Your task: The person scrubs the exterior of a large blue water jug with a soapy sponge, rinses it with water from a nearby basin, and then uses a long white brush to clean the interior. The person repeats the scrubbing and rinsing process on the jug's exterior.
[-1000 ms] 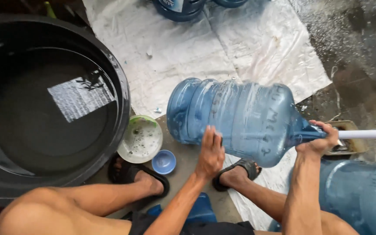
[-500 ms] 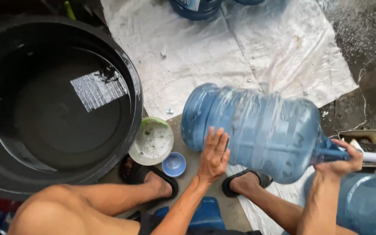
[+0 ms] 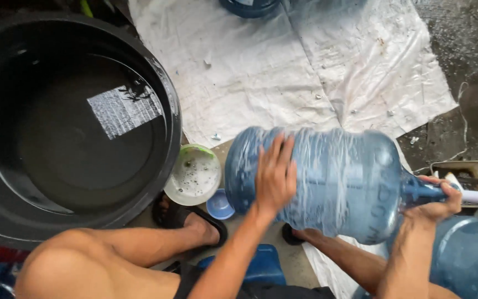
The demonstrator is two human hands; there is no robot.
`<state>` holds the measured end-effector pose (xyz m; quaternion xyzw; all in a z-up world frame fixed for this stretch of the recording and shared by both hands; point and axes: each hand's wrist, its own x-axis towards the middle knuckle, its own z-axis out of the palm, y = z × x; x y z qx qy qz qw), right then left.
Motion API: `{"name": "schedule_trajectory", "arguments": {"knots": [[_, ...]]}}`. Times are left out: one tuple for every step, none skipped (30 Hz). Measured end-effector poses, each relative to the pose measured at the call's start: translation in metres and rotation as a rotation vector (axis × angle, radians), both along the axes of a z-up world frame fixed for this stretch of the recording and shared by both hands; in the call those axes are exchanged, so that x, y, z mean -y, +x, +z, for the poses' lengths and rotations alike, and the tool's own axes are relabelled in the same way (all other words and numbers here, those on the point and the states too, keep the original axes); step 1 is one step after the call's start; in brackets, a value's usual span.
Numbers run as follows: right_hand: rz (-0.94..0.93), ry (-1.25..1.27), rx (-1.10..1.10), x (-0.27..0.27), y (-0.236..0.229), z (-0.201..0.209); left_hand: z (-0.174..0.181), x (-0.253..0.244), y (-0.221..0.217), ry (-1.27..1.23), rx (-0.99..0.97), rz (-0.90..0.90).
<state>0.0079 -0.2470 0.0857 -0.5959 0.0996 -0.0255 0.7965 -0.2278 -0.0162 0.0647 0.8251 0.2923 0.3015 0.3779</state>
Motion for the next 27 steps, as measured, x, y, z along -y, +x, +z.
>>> {"name": "schedule_trajectory", "arguments": {"knots": [[0.044,0.003,-0.011,0.002,-0.002,0.004,-0.006,0.023,-0.021,0.027,0.079,0.005],[0.088,0.005,-0.022,0.005,-0.005,0.009,-0.012,0.047,-0.043,0.054,0.157,0.01],[0.094,0.008,-0.021,0.007,-0.002,0.008,-0.016,0.046,-0.047,0.057,0.158,0.015],[0.09,0.043,-0.022,0.009,0.001,0.006,-0.02,0.046,-0.052,0.032,0.193,0.089],[0.076,0.074,-0.031,0.011,0.0,0.003,-0.024,0.043,-0.058,0.001,0.221,0.154],[0.072,0.071,-0.039,0.024,-0.006,-0.001,-0.021,0.035,-0.06,-0.002,0.214,0.151],[0.09,0.052,-0.033,0.029,-0.005,-0.006,-0.019,0.018,-0.057,-0.115,0.199,0.093],[0.107,0.032,-0.028,0.034,-0.004,-0.011,-0.017,0.002,-0.053,-0.227,0.182,0.033],[0.109,0.018,-0.043,0.029,-0.009,-0.003,-0.022,-0.019,-0.027,-0.242,0.168,0.038],[0.034,0.069,-0.089,0.024,-0.013,0.003,-0.03,-0.041,0.0,-0.21,-0.004,-0.009],[-0.039,0.128,-0.127,0.01,-0.015,0.009,-0.038,-0.072,0.029,-0.169,-0.168,-0.057],[-0.036,0.122,-0.134,0.004,-0.02,0.011,-0.046,-0.074,0.032,-0.175,-0.173,-0.053],[-0.094,0.135,-0.198,0.0,-0.02,0.016,-0.049,-0.078,0.044,-0.199,-0.151,-0.081],[-0.152,0.148,-0.263,-0.004,-0.019,0.023,-0.051,-0.081,0.056,-0.222,-0.128,-0.11],[-0.15,0.161,-0.252,-0.008,-0.013,0.022,-0.044,-0.062,0.036,-0.209,-0.116,-0.111],[-0.172,0.117,-0.255,-0.011,-0.007,0.022,-0.039,-0.042,0.015,-0.143,0.012,0.007],[-0.201,0.065,-0.274,-0.007,-0.008,0.018,-0.037,-0.016,-0.013,-0.084,0.125,0.121],[-0.206,0.071,-0.278,-0.006,-0.01,0.02,-0.05,0.003,-0.023,-0.079,0.121,0.115],[-0.246,0.045,-0.32,-0.012,-0.01,0.023,-0.063,0.018,-0.034,0.067,0.168,0.224],[-0.286,0.018,-0.362,-0.019,-0.01,0.025,-0.076,0.034,-0.045,0.213,0.214,0.331],[-0.282,0.024,-0.361,-0.022,-0.009,0.031,-0.084,0.039,-0.052,0.22,0.217,0.334],[-0.354,-0.018,-0.416,-0.025,-0.008,0.036,-0.093,0.044,-0.058,0.185,0.212,0.223],[-0.43,-0.063,-0.467,-0.027,-0.005,0.043,-0.102,0.05,-0.063,0.145,0.209,0.111],[-0.428,-0.058,-0.463,-0.026,0.0,0.037,-0.099,0.044,-0.067,0.148,0.214,0.112],[-0.444,-0.023,-0.478,-0.02,0.004,0.031,-0.096,0.043,-0.072,0.007,0.173,0.097],[-0.459,0.013,-0.492,-0.013,0.008,0.025,-0.093,0.041,-0.077,-0.134,0.13,0.081],[-0.452,0.026,-0.487,-0.013,0.01,0.027,-0.082,0.032,-0.079,-0.121,0.138,0.083]]}}
